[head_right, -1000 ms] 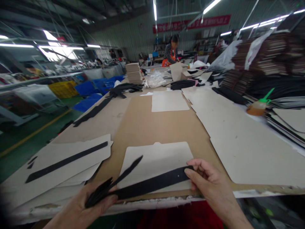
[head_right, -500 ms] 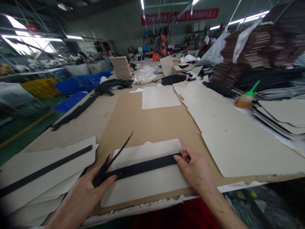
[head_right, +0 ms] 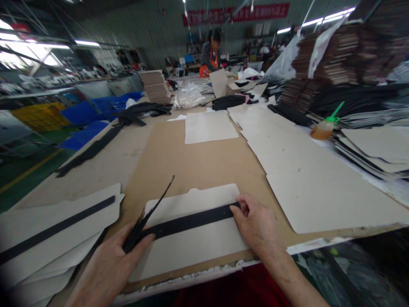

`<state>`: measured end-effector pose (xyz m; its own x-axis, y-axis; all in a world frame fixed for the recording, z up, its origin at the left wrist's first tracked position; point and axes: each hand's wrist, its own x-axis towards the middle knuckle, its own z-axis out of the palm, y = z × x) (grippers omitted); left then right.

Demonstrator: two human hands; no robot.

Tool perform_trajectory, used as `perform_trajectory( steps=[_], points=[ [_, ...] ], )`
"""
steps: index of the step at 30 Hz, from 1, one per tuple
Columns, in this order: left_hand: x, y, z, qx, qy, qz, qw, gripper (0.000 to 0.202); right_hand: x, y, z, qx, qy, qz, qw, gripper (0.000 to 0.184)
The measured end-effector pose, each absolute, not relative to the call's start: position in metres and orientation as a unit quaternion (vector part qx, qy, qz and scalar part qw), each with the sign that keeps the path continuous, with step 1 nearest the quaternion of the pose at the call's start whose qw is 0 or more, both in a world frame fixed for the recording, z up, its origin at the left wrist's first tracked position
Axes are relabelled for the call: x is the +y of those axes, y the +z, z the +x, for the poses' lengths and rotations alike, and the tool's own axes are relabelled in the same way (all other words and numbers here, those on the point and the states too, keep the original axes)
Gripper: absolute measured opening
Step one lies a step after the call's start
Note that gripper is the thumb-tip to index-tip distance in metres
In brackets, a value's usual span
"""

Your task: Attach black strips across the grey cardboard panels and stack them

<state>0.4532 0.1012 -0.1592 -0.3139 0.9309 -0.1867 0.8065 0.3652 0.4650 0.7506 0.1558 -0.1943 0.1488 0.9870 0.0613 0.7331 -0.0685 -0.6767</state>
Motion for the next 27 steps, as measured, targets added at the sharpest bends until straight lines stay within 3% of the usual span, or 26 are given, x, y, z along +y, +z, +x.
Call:
perform_trajectory(
  steps=[14, 21, 27],
  points=[
    [0.102, -0.159, 0.456, 0.806, 0.138, 0.530, 0.225, 0.041, 0.156, -0.199, 0.749, -0.654, 0.155, -0.694, 0.258, 0.020],
    [0.078, -0.139, 0.463, 0.746, 0.226, 0.580, 0.236, 0.019, 0.151, -0.209, 0.749, -0.710, 0.071, -0.643, 0.277, 0.026],
    [0.074, -0.131, 0.462, 0.729, 0.234, 0.596, 0.241, 0.015, 0.153, -0.232, 0.759, -0.726, 0.038, -0.647, 0.228, 0.029]
  ],
)
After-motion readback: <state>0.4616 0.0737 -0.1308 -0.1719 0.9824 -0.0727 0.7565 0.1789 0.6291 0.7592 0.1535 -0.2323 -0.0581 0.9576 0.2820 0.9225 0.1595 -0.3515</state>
